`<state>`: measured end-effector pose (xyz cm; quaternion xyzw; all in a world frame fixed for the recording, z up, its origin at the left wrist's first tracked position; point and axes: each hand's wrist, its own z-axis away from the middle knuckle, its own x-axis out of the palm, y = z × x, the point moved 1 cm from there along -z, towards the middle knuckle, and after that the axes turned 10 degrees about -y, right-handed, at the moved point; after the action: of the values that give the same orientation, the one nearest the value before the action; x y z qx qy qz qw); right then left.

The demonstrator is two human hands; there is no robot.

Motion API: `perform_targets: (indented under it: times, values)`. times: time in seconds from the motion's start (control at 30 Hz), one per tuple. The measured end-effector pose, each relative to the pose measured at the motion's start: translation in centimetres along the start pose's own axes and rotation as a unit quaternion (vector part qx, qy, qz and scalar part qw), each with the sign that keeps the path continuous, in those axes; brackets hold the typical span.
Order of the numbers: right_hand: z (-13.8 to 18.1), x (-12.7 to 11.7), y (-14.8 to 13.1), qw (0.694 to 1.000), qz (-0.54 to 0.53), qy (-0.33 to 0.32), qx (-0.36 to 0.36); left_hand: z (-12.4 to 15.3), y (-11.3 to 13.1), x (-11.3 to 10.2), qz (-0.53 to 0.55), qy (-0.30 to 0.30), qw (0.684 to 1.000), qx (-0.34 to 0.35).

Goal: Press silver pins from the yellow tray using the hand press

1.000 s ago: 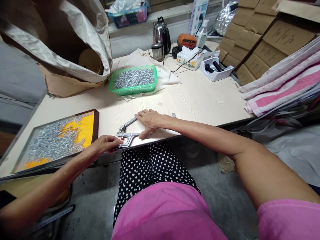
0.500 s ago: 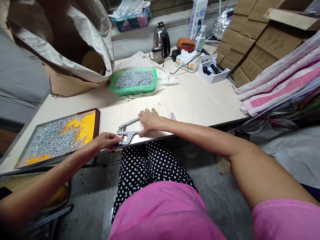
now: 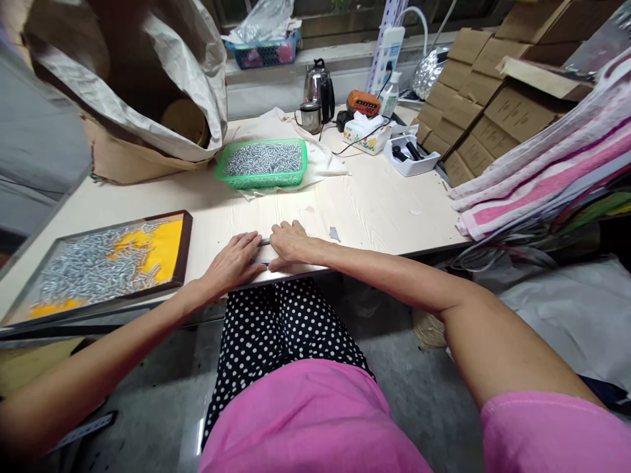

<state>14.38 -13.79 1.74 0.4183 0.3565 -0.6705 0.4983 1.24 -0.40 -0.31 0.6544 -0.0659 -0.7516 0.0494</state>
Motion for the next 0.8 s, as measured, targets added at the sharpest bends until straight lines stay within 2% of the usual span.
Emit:
perform_targets:
  times: [0.1,0.17,0.4,0.6,0.7,0.8]
  values:
    - [0.1,-0.1,0.6,1.0,-0.004,-0.011,-0.004,-1.9,-1.0,0.3,0.002,-0.049,0.998,0.048]
    - [0.1,0.1,0.8,1.0,-0.012,-0.001,-0.005,-2.4,-1.3,0.3,0.005,-0.056,0.997,0.052]
    - [-0.6,0.8,0.4,0.998,-0.05,0.038,0.0,-2.5,-0.6,0.2,0.029,-0.025,0.999,-0.026]
    - [-0.6,1.2,0.3,0.996,-0.058,0.06,-0.009,-2.4,0.1,-0.5,0.028,-0.037,0.997,-0.067]
    - [-1.0,1.0,1.4,0.995,-0.05,0.086,-0.009,-1.8,1.0,0.3,0.012,0.016,0.994,-0.103]
    - [-1.6,0.6,3.3,0.995,-0.077,0.061,-0.032,-1.0,2.9,2.7,0.008,0.1,0.991,-0.093]
